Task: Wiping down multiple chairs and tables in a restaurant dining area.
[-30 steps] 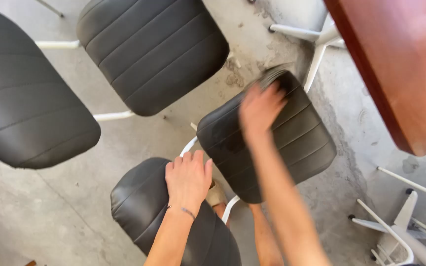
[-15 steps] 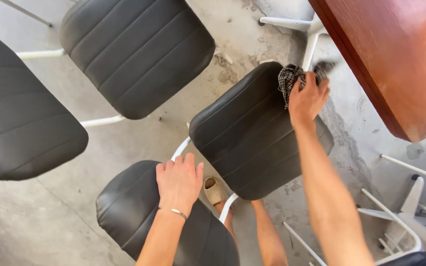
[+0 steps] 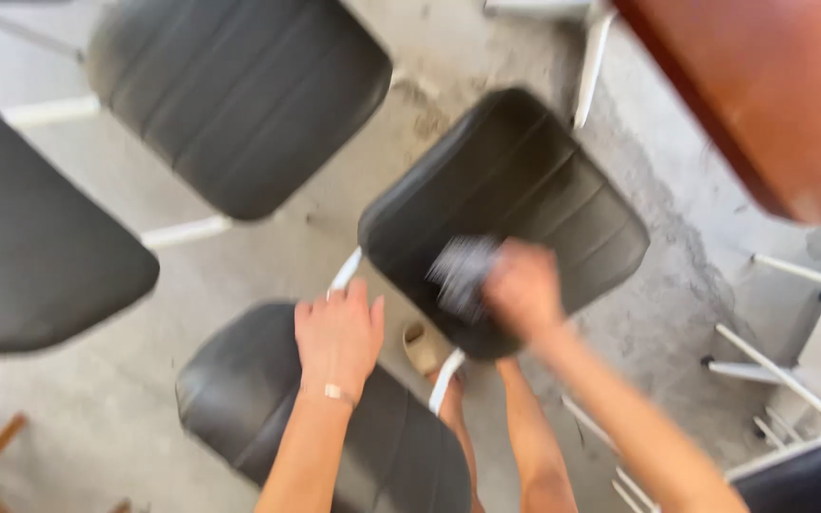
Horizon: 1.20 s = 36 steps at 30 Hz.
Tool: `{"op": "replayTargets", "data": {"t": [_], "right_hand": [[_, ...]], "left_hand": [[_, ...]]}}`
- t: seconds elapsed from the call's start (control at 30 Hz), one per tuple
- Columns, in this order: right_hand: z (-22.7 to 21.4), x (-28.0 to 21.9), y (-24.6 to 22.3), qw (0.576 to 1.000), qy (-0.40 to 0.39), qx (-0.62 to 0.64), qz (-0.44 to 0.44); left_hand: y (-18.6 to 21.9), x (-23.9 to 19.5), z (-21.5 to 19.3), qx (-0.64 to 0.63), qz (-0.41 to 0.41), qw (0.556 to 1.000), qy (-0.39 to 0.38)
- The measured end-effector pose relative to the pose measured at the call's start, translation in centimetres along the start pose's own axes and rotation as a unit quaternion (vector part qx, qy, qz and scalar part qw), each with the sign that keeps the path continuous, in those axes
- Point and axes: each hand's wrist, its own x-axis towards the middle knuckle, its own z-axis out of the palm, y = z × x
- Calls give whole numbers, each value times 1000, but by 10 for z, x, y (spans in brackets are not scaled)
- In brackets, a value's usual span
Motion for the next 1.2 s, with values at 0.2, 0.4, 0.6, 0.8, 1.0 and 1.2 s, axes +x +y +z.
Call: {"op": "replayTargets", "data": {"t": [0.2, 0.4, 0.6, 0.8, 1.0, 1.2], "right_hand": [[-35, -1, 83, 858, 347, 58, 375], [63, -3, -60, 824, 402, 33, 398], [54, -59, 30, 932, 361, 11, -25], [25, -48, 15, 770, 434, 74, 462], [77, -58, -114, 773, 337, 136, 520], [67, -117, -62, 815, 297, 266, 421]], "left_hand": [[-1, 3, 3, -8, 18, 1000, 0], [-3, 10, -1, 1, 15, 1000, -17], [1, 16, 6, -23, 29, 999, 3], [1, 12, 21, -35, 26, 999, -24], [5, 15, 2, -135, 42, 990, 30], [15, -26, -49, -342, 140, 906, 208]]}}
